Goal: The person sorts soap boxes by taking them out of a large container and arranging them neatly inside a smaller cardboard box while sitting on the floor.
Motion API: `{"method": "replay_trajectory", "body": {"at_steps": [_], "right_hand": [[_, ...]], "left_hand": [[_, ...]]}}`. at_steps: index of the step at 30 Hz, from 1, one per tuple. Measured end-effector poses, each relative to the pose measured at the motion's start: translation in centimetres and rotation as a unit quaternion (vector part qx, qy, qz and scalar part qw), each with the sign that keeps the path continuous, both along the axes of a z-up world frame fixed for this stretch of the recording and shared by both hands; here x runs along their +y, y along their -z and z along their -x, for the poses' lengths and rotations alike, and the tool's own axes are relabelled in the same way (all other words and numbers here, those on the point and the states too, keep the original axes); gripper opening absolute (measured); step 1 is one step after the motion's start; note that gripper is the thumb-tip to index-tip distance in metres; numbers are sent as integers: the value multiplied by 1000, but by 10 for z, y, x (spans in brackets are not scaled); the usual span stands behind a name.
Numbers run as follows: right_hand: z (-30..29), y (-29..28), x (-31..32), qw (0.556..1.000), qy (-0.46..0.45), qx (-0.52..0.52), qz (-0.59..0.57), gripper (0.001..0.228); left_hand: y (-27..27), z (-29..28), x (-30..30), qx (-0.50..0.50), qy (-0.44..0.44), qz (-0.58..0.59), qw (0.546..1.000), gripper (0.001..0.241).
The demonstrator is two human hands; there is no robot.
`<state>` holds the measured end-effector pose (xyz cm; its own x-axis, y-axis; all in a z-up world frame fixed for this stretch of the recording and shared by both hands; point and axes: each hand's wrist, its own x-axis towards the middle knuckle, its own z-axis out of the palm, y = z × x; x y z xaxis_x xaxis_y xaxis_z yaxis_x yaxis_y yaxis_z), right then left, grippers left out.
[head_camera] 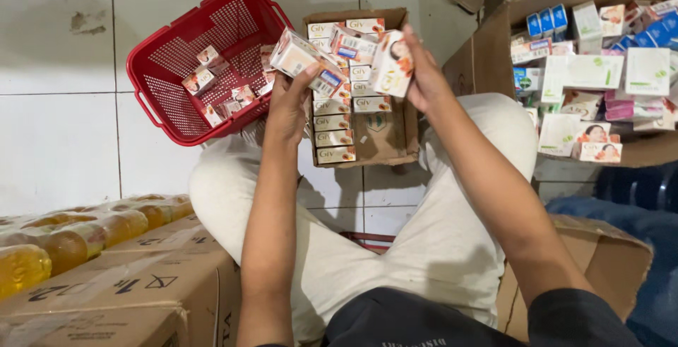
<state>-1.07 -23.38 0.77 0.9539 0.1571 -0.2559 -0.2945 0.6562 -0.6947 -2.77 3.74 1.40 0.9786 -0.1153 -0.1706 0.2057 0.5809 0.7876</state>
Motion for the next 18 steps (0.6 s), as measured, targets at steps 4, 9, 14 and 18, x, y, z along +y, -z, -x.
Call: {"method": "replay_trajectory", "body": {"at_steps": [4, 9, 14, 18], "right_hand": [[-21, 58, 20, 994, 11, 1, 104, 36], [-8, 87, 45, 970, -11, -9, 244, 42], [7, 75, 38, 922, 8, 72, 381, 51], [29, 63, -1, 819, -40, 26, 572, 55]], "left_hand": [[5, -15, -6, 35, -70, -37, 996, 80], [8, -19, 3, 58, -85, -66, 992, 78], [-3, -15, 6, 58, -75, -136, 986, 82], [-14, -9, 1, 40, -46, -97, 993, 81]]}}
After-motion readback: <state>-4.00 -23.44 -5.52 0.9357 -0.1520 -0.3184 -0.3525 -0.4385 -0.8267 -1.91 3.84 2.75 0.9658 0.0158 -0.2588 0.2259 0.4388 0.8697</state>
